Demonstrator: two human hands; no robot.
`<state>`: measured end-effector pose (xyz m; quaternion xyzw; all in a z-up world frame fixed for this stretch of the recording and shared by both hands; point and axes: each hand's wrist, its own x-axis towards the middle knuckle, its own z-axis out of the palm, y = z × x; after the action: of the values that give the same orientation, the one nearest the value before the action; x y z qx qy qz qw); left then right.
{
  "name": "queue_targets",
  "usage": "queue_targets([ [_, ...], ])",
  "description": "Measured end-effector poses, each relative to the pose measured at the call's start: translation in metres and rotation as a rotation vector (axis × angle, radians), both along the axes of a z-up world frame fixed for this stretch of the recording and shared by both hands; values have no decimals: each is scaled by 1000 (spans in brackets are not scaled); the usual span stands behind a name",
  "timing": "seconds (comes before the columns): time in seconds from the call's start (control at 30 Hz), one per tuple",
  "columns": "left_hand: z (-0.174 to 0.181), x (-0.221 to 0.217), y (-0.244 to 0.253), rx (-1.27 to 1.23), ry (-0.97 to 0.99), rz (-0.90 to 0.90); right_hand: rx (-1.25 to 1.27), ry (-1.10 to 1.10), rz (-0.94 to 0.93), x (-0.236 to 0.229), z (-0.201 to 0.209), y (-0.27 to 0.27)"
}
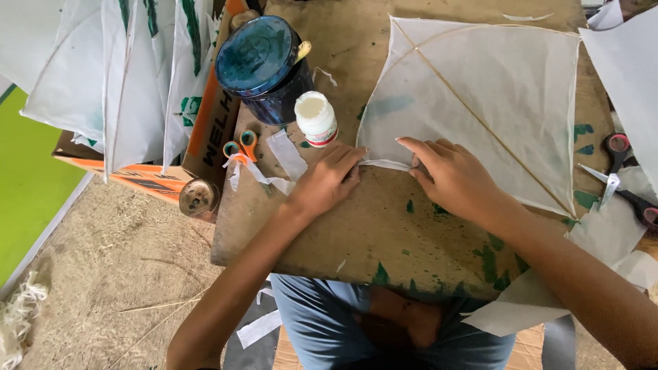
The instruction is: Applying glue to a kite frame and attaching the paper covering to assemble the kite.
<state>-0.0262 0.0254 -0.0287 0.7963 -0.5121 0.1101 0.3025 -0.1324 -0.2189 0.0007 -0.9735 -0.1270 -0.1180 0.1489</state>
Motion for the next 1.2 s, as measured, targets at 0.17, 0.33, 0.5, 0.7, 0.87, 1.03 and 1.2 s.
queue_targets([
  [0.17,-3,0,-2,-8,8,8,17,-33,10,-2,7,4],
  [0.33,10,-7,-2,-67,182,90,43,-41,3,-1,5,7],
  [0.5,18,-8,-7,-33,195,100,54,-72,8,2,-5,5],
  [0.7,8,4,-8,-47,226,58,49,-103,26,1,-9,2],
  [0.87,4,2,-13,-49,197,109,43,-124,33,1,-13,2],
  [1.03,17,-5,-16,8,161,150,55,-143,37,-1,-12,2],
  [1.2,-5,2,-22,-62,-33,192,80,-142,37,-1,-12,1],
])
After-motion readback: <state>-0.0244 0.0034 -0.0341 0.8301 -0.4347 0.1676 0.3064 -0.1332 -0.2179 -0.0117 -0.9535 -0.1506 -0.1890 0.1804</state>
